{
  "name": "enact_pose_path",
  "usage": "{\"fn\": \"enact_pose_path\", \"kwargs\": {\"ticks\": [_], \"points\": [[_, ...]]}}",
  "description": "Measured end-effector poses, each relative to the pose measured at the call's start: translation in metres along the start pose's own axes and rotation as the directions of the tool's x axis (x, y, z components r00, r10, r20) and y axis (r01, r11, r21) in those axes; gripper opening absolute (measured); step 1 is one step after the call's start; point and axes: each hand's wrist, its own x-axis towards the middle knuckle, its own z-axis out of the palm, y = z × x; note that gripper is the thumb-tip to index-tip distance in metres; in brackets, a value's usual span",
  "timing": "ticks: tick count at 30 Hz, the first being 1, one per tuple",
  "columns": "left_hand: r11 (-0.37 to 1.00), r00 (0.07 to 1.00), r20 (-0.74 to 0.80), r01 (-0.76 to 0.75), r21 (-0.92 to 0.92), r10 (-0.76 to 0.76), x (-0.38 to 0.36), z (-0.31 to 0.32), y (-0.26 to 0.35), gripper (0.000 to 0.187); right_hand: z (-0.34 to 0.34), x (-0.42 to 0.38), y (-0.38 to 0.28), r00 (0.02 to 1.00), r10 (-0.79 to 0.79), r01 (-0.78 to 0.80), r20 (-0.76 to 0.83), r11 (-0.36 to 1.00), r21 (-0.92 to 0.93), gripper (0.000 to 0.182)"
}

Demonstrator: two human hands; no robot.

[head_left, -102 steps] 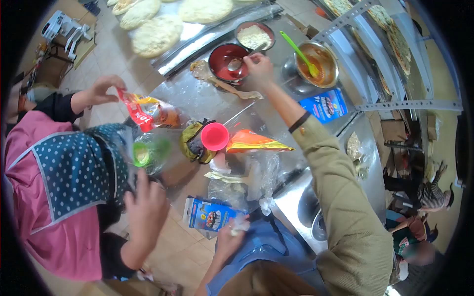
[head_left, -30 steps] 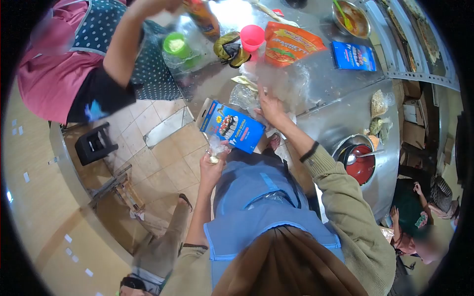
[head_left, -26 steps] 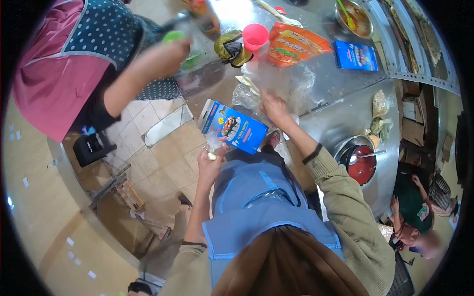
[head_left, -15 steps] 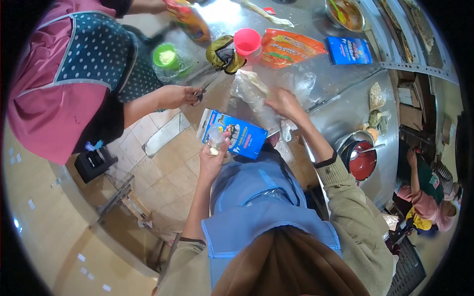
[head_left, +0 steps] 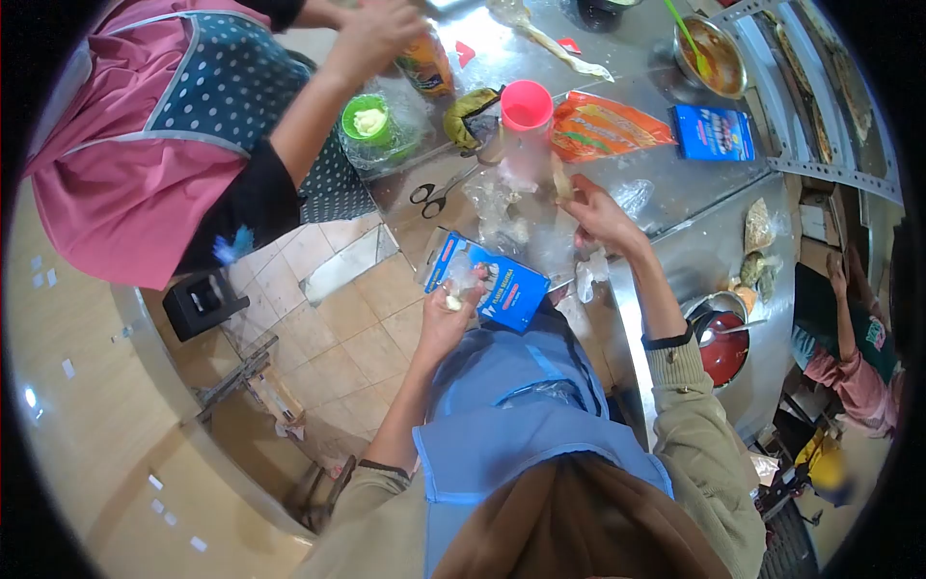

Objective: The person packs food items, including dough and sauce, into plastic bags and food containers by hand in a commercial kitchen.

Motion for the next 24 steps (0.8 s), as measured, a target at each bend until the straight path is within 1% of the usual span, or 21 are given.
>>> {"fn": "enact_pose_path", "kwargs": {"ticks": [1,7,10,11,13,14,17,18,20,24], "points": [[1.000,1.000,-0.006,-0.006,0.003,0.007,0.000,0.000,0.000,0.025,0.006,-0.007,-0.010,0.989,-0.114,0.118,-0.095,0.992,0.036,0.035],[1.000,1.000,-0.021,-0.011,-0.022,0.011,0.000,0.004,0.005,0.027,-0.007,-0.023,-0.026,0.958,-0.250,0.215,-0.142,0.951,-0.224,0.031],[1.000,1.000,-0.024,0.000,0.022,0.001,0.002,0.006,0.003,0.027,-0.001,-0.011,-0.009,0.896,-0.410,0.318,-0.173,0.862,-0.394,0.031],[0.999,1.000,-0.028,-0.002,0.034,0.003,0.003,0.006,0.002,0.028,0.009,-0.005,0.001,0.846,-0.491,0.376,-0.207,0.825,-0.421,0.031],[1.000,0.999,-0.034,-0.003,0.010,0.004,0.002,0.010,0.005,0.028,0.033,0.015,0.027,0.816,-0.536,0.401,-0.215,0.794,-0.458,0.033],[1.000,0.999,-0.037,-0.005,-0.002,0.005,0.002,0.012,0.007,0.029,0.042,0.019,0.026,0.800,-0.558,0.412,-0.218,0.777,-0.476,0.035],[1.000,0.999,-0.052,-0.013,0.003,0.014,0.000,0.012,0.008,0.029,0.060,0.007,0.017,0.902,-0.340,0.111,-0.268,0.781,-0.614,0.042],[1.000,0.998,-0.061,-0.013,0.007,0.013,-0.001,0.011,0.009,0.028,0.062,0.003,0.019,0.835,-0.424,0.124,-0.351,0.766,-0.630,0.045],[1.000,0.997,-0.080,-0.009,0.012,0.010,-0.002,0.010,0.010,0.028,0.062,-0.002,0.024,0.659,-0.571,0.139,-0.490,0.733,-0.666,0.052],[1.000,0.996,-0.083,0.014,-0.010,-0.015,-0.003,0.006,0.001,0.028,0.057,0.000,0.053,0.660,-0.446,0.139,-0.605,0.864,-0.485,0.060]]}}
